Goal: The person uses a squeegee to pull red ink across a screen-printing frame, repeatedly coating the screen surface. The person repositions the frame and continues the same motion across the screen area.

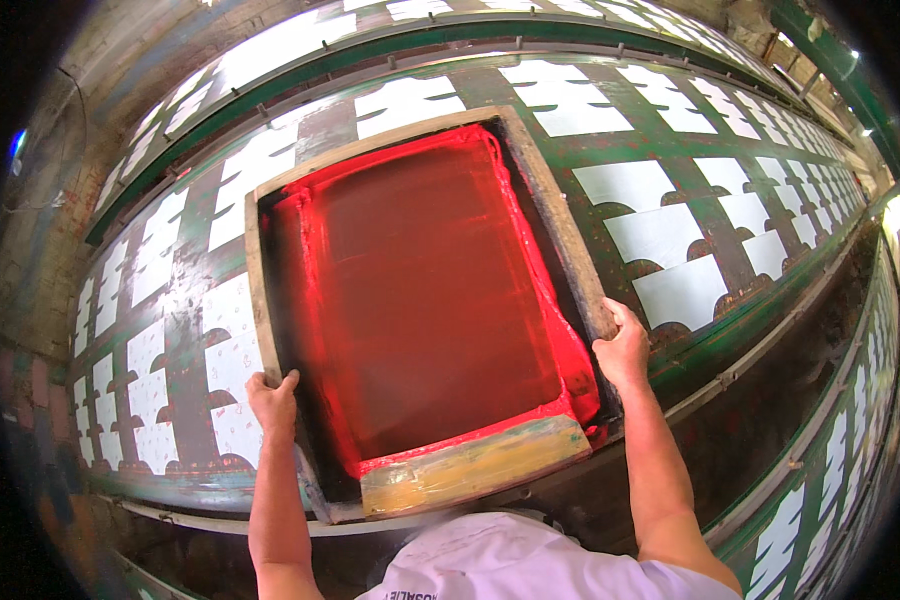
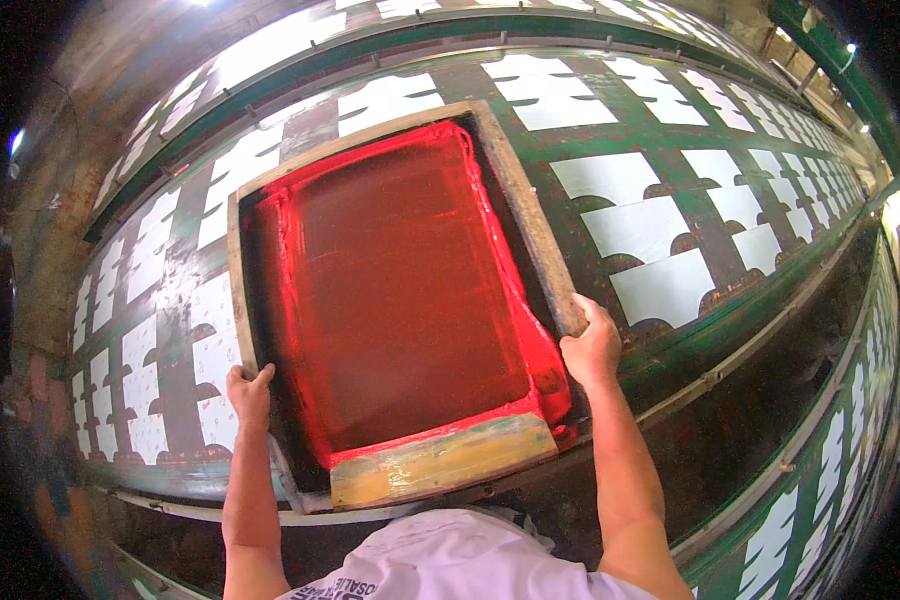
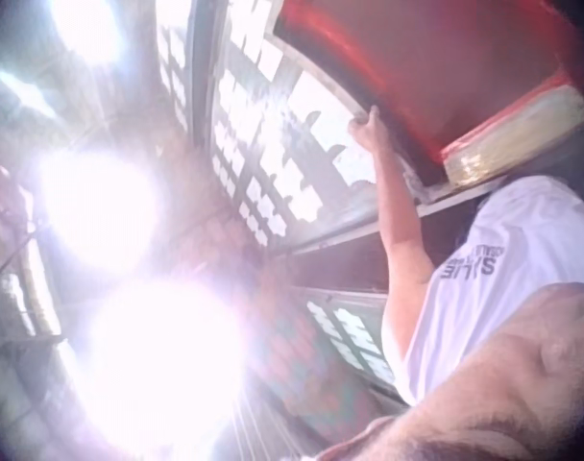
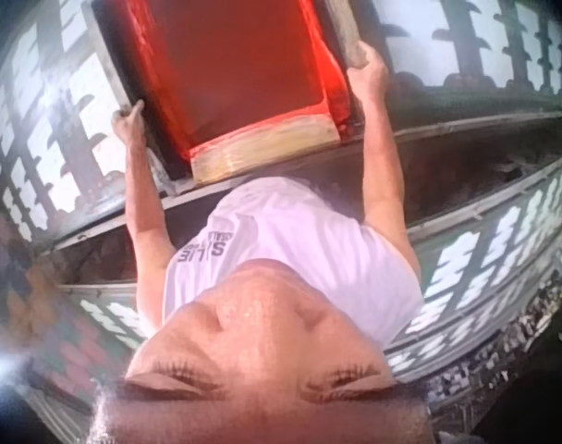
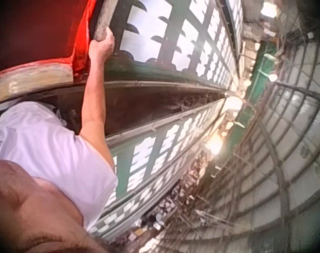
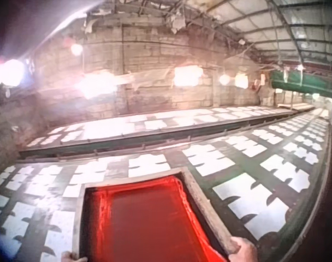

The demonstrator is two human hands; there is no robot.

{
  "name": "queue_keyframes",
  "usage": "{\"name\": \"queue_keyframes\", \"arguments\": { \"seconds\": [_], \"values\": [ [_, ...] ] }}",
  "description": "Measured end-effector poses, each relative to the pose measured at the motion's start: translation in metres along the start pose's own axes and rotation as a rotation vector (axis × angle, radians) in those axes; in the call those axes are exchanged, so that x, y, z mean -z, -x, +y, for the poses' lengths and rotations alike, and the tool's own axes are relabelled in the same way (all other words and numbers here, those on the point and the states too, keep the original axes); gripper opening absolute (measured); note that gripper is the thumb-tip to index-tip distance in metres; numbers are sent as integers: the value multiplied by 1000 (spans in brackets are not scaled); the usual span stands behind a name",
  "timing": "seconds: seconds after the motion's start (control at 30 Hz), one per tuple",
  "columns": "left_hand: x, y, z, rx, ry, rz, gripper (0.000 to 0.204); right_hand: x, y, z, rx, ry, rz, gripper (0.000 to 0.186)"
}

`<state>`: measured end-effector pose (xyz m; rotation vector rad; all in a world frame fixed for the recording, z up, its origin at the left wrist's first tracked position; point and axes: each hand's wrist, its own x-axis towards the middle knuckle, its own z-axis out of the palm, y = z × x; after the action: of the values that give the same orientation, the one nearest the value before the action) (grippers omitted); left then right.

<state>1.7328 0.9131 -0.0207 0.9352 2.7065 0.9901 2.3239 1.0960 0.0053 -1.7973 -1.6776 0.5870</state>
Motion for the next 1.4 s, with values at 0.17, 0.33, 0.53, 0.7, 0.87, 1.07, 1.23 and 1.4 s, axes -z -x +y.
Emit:
{"name": "queue_keyframes", "arguments": {
  "seconds": [0.17,0.33,0.53,0.7,0.87,1.07,1.23,1.4],
  "values": [
    [-16,18,32,16,8,-17,51,20,-15,33,-4,-29,-19,69],
    [-26,27,41,-84,-76,87,49,27,-23,52,-6,-75,-36,69],
    [-33,34,53,-37,-65,28,53,34,-28,65,-4,-144,-40,68],
    [-36,38,59,18,-124,3,60,44,-14,46,66,80,-83,68],
    [-40,36,58,89,-188,-81,65,57,64,-9,635,197,-293,48],
    [-42,37,61,68,-126,-90,60,37,145,-66,958,133,-699,46],
    [-37,38,64,101,-154,-140,60,15,158,-93,1001,208,-563,39],
    [-36,44,65,20,8,-22,60,-11,154,-128,949,321,-630,45]
  ]
}}
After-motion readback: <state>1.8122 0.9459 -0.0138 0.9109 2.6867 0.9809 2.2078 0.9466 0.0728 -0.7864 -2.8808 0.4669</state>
